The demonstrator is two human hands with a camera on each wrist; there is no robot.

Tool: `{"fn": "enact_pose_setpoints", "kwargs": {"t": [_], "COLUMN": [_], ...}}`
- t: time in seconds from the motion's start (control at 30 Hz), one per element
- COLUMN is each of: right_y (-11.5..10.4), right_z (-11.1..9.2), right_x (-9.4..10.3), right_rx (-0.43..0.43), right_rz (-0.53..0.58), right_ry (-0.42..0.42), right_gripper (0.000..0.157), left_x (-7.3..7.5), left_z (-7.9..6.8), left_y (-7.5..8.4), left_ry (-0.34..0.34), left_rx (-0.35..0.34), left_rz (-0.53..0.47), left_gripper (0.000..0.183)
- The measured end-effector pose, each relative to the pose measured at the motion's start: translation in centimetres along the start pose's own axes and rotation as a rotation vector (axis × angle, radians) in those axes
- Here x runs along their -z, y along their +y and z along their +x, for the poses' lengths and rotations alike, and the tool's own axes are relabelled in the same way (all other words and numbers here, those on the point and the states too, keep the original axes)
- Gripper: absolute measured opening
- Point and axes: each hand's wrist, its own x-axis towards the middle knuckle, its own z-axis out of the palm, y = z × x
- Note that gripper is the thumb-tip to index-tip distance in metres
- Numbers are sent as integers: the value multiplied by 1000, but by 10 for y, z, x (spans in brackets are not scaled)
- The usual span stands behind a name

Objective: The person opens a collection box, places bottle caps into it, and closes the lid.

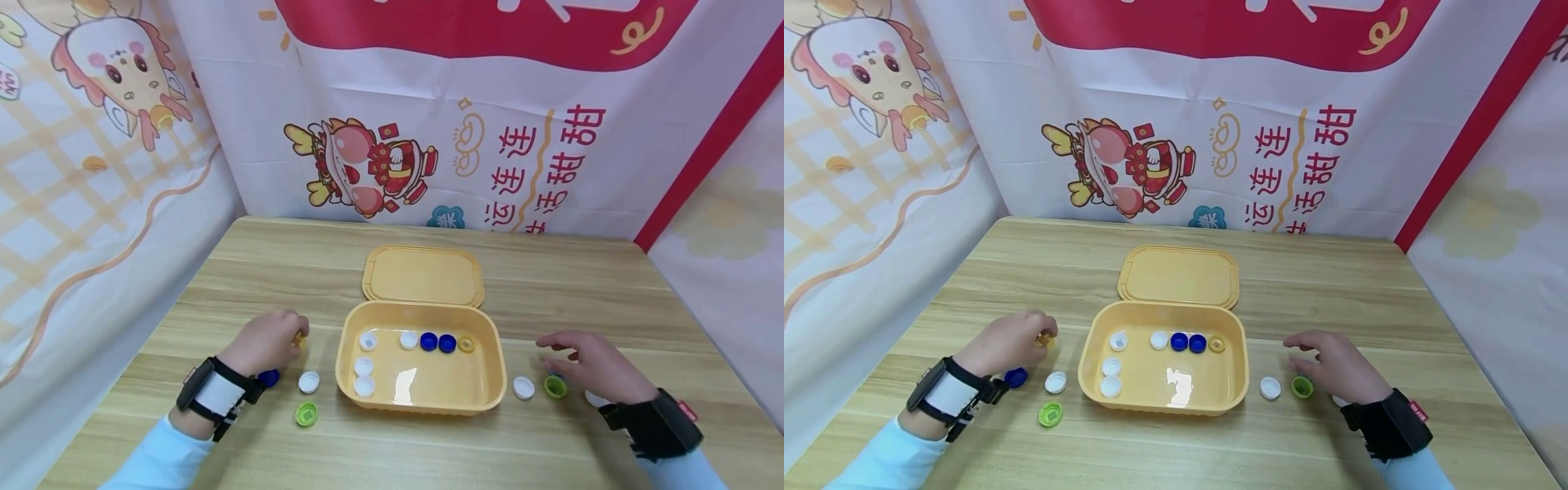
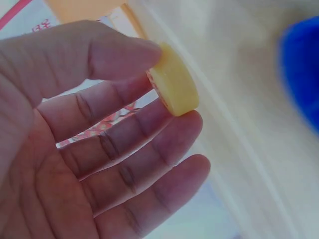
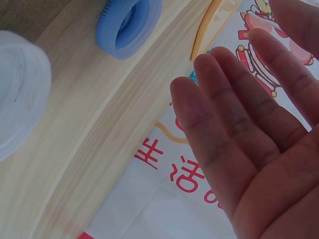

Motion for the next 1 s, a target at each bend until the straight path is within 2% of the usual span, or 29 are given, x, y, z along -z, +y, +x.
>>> {"fn": "enact_pose_setpoints", "kwargs": {"t": [0.13, 0.3, 0.63, 0.8, 1.0], "right_y": [-1, -1, 0, 0, 1], "right_z": [-1, -2, -2, -3, -4], "right_x": [0, 2, 4, 4, 4], "right_rx": [-5, -1, -20, -20, -11], "right_rz": [2, 1, -6, -2, 1], "right_ry": [-1, -4, -13, -11, -7], "right_gripper": [38, 40, 41, 40, 39], "left_x": [12, 27, 46, 48, 36], "left_z": [7, 23, 54, 67, 83], "left_y": [9, 25, 80, 112, 144], "left_ry": [2, 9, -32, -44, -68], "left_rx": [-19, -87, -207, -304, -430], "left_rz": [10, 38, 87, 146, 158], "left_gripper": [22, 22, 24, 19, 13]}}
